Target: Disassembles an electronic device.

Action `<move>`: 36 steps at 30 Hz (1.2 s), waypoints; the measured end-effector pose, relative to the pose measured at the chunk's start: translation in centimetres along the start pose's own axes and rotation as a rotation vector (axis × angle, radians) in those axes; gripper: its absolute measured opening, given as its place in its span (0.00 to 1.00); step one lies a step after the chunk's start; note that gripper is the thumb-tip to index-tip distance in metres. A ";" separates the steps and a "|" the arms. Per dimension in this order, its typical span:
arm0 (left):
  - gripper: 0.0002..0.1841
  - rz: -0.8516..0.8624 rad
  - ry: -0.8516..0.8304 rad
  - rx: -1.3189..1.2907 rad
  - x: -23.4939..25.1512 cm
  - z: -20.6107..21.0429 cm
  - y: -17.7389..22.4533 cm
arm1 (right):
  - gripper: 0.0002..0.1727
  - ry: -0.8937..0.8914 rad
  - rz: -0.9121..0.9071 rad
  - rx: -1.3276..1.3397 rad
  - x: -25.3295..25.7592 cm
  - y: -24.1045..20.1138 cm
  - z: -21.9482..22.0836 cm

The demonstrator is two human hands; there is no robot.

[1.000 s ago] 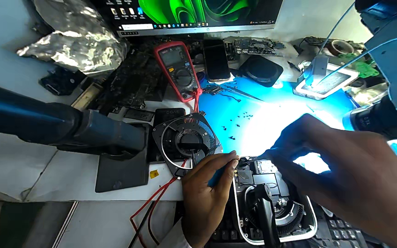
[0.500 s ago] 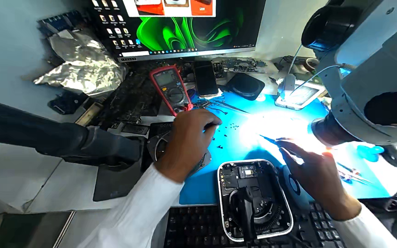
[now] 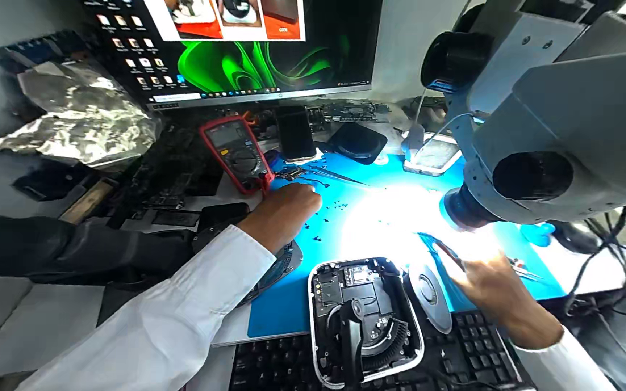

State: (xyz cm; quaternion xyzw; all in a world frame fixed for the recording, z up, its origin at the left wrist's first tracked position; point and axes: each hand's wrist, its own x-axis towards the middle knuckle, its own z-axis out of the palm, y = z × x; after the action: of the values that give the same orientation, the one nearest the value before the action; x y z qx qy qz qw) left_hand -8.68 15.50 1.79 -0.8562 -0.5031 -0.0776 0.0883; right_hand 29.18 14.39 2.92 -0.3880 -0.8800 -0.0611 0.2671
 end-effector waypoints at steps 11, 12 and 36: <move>0.10 -0.078 -0.006 -0.119 -0.2 -0.5 -0.9 | 0.05 -0.088 0.172 -0.159 -3.9 5.8 -5.1; 0.11 -0.072 0.038 -0.129 -0.6 -0.2 -1.4 | 0.05 -0.121 0.177 -0.163 -3.6 5.9 -4.9; 0.17 -0.382 0.804 -1.092 -7.7 -3.7 13.9 | 0.08 -0.110 0.130 0.816 1.4 -9.0 -7.2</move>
State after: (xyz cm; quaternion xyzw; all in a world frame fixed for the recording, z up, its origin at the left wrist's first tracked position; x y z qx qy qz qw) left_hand -0.40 1.51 2.67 -0.5799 -0.4621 -0.6434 -0.1902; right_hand 25.04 6.84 10.68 -0.3078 -0.8187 0.3305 0.3547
